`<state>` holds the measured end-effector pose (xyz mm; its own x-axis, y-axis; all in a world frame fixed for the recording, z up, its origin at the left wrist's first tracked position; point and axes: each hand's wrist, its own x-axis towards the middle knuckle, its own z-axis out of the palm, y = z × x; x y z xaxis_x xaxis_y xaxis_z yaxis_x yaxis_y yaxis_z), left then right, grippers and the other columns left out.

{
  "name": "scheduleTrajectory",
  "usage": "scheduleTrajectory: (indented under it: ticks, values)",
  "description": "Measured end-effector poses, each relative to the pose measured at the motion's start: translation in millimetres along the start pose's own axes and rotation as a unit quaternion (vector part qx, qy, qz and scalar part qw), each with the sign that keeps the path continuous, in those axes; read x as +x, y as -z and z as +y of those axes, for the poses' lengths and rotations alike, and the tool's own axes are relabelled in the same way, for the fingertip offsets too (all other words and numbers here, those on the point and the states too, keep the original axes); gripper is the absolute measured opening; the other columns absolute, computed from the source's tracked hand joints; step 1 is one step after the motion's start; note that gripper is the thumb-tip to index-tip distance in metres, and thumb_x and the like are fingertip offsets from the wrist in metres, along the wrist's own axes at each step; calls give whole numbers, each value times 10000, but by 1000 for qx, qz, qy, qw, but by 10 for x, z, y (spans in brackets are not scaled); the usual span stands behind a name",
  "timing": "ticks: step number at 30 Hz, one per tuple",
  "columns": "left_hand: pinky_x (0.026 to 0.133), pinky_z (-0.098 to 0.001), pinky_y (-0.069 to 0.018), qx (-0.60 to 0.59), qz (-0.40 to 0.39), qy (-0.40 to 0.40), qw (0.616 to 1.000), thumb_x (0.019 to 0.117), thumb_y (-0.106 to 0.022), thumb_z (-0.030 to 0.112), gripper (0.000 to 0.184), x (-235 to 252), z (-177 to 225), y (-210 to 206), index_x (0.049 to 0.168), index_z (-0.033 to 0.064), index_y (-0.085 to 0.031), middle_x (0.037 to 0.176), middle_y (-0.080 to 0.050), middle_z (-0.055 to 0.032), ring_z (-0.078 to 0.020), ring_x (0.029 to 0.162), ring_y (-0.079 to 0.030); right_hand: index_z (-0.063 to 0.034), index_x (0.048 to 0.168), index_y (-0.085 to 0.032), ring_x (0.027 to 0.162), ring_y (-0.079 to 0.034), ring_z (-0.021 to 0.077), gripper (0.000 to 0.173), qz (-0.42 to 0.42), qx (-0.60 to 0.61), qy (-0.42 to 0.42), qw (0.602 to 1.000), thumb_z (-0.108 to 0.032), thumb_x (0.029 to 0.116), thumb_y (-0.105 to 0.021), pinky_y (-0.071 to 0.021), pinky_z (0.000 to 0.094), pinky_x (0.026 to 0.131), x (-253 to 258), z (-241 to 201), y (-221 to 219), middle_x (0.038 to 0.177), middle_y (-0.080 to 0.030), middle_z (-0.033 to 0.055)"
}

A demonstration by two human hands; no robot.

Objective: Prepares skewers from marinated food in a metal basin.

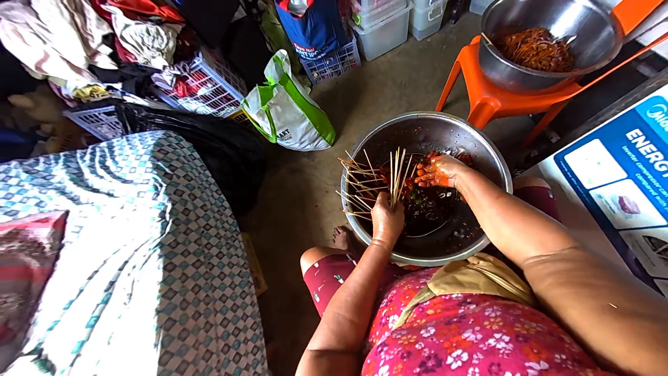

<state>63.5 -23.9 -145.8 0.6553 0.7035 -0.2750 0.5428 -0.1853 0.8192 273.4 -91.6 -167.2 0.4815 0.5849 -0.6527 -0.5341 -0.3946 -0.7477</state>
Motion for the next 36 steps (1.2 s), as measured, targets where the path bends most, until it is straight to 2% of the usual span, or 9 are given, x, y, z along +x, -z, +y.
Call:
scheduleTrajectory:
  ticks: [5,10,15,19,23,25,30,34,36]
  values:
    - [755,-384,-579,11,-22,-3,1000,975,-613,120,263,-15,11,0,1199,-18,-614,883,-688,-127,-195,742,-681,-35,1209,-517,727,-661,193,253,-14,101,-5,995,-110,1108,-297,-598,375,728,8,-19,25,895,-620,82]
    - [741,-370,-576,16,-23,-12,1000,977,-612,130,255,-15,17,2,1186,-17,-620,863,-686,-116,-182,735,-679,-5,1229,-504,778,-667,204,207,-19,118,5,993,-42,1076,-370,-601,379,776,-20,-44,23,955,-613,108]
    - [721,-362,-573,2,-13,-10,1000,977,-614,124,249,-7,8,3,1183,-16,-617,857,-681,-110,-171,711,-669,-26,1165,-526,739,-630,189,156,-28,96,16,995,-29,1055,-416,-586,377,766,12,-56,43,888,-585,75]
    - [735,-385,-588,1,-12,-10,1000,964,-627,122,292,-11,-35,-11,1217,-22,-612,914,-691,-130,-199,739,-684,-9,1223,-506,713,-643,190,187,-31,63,21,997,-66,1052,-456,-599,379,721,76,-5,87,895,-606,89]
    - [771,-436,-589,9,-9,-20,1000,964,-637,121,295,-15,4,15,1218,-27,-616,923,-696,-158,-241,768,-694,21,1282,-478,746,-641,198,246,-45,6,45,998,-54,1048,-478,-590,387,730,89,-4,89,939,-608,103]
    - [772,-448,-588,9,-6,-16,1000,966,-637,124,277,-20,10,18,1202,-19,-620,920,-692,-161,-252,768,-693,33,1248,-488,715,-656,210,224,-31,2,57,998,-39,1037,-505,-599,392,698,44,-18,46,898,-619,114]
    - [785,-470,-580,17,10,-10,1000,965,-634,122,259,-49,44,2,1186,-13,-627,920,-692,-169,-268,789,-695,86,1173,-546,704,-681,216,181,41,-28,107,993,-7,1018,-559,-615,376,684,-93,8,-135,922,-645,163]
    - [775,-460,-574,21,20,-3,1000,968,-628,113,250,-71,74,-8,1186,-9,-623,900,-684,-162,-262,777,-686,82,1073,-578,650,-681,192,108,77,-11,143,987,-3,1006,-580,-611,344,640,-102,75,-251,842,-663,150]
    - [791,-463,-573,26,21,-1,999,976,-619,108,258,-77,94,-13,1204,-12,-618,913,-687,-169,-269,799,-691,91,1071,-586,659,-679,195,110,92,0,154,984,8,1000,-579,-606,347,646,-117,97,-302,847,-669,157]
